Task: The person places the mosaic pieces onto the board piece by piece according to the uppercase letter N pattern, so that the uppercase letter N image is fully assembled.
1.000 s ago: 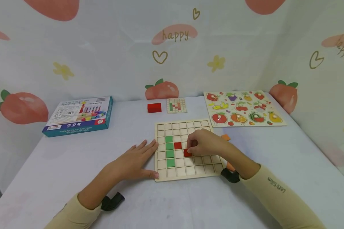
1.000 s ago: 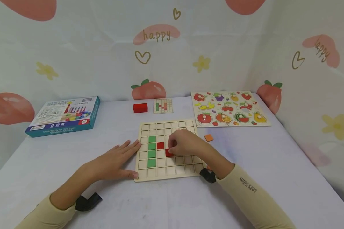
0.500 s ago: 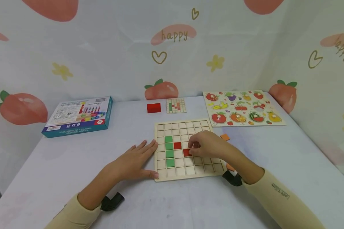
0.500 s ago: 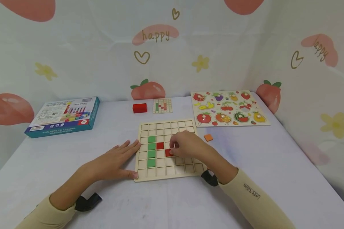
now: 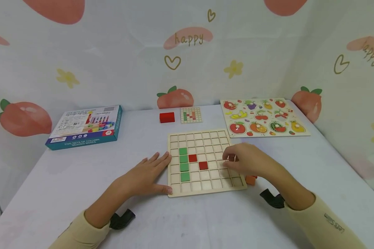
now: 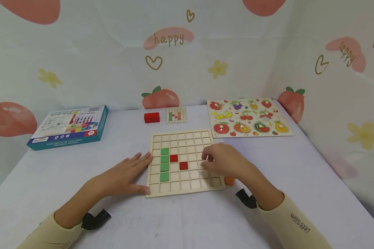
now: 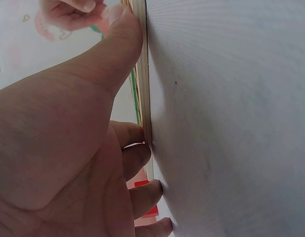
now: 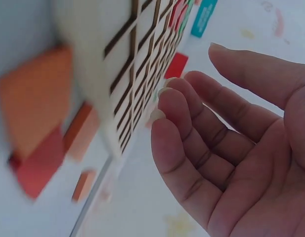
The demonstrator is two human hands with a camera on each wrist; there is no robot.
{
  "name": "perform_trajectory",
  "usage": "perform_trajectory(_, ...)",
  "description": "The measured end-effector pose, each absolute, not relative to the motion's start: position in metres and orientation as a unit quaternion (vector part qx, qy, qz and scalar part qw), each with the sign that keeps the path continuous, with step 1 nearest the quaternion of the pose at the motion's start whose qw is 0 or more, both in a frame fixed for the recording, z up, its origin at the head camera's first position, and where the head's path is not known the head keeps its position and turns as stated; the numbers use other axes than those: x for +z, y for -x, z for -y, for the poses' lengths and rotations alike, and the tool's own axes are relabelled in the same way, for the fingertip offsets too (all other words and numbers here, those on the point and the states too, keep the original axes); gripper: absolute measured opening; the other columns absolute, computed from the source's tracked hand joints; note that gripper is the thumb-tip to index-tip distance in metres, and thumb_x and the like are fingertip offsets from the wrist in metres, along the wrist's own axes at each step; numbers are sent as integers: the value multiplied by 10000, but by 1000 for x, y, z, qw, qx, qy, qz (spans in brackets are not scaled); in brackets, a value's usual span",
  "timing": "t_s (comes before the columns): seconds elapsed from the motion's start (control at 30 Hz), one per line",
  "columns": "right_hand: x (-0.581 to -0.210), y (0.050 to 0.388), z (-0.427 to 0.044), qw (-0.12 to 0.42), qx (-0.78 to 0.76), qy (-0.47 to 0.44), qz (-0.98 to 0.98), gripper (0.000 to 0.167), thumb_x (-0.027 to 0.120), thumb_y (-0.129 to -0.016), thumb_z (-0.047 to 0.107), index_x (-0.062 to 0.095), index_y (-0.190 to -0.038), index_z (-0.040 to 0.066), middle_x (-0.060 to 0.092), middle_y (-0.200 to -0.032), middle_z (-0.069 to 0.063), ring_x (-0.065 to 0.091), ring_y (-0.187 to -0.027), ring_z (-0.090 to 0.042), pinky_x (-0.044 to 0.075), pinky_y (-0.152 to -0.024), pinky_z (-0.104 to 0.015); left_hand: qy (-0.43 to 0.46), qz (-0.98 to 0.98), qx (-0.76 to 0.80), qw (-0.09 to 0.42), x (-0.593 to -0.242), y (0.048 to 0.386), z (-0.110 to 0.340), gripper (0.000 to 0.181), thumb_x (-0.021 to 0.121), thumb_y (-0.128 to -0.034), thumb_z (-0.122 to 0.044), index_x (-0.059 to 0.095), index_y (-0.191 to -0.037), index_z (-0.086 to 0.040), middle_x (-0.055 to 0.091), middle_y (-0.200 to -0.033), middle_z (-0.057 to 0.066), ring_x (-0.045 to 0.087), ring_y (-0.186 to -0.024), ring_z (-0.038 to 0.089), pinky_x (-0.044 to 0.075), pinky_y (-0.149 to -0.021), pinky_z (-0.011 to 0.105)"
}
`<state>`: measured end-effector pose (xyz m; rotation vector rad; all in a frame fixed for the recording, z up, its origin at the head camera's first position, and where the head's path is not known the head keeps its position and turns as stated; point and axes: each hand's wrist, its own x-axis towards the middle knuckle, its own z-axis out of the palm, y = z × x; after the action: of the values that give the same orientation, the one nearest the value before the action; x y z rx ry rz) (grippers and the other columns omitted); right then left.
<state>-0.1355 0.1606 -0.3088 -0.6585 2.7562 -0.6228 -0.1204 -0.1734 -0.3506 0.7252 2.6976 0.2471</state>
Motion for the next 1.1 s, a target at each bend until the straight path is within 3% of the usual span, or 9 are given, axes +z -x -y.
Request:
perform_trajectory(0.2,-305,129,-188,117,-207,205,-949,94,779,-893,205,702,-864,159,584,-734,61,531,-713,-145,472,-599,-301,-256,-948,88,169,-350,120,174,1120,664,-779,-738,221,-1611,-134,183,-1660,38,120,-1513,360,199,-1152,617)
perform_trajectory(0.47,-308,119,-216,166,-197,184,-949,113,804,-862,232,704,-865,180,560,-729,53,517,-726,-151,456,-588,-304,-255,-947,89,172,-352,121,174,1123,670,-777,-735,219,-1611,-133,187,-1660,41,123,-1512,362,201,-1153,615)
perform_trajectory(0.9,-309,119,-218,166,-200,191,-946,146,820,-849,278,717,-893,183,560,-731,58,521,-725,-144,465,-587,-293,-252,-948,90,173,-350,120,173,1123,676,-781,-723,204,-1614,-136,172,-1663,38,112,-1514,360,196,-1156,611)
perform_trajectory(1.1,-311,118,-219,197,-197,191,-941,149,817,-851,296,705,-883,204,565,-740,63,520,-747,-144,460,-591,-293,-253,-948,89,172,-349,120,172,1123,674,-778,-726,206,-1614,-139,175,-1663,37,112,-1514,361,196,-1155,612)
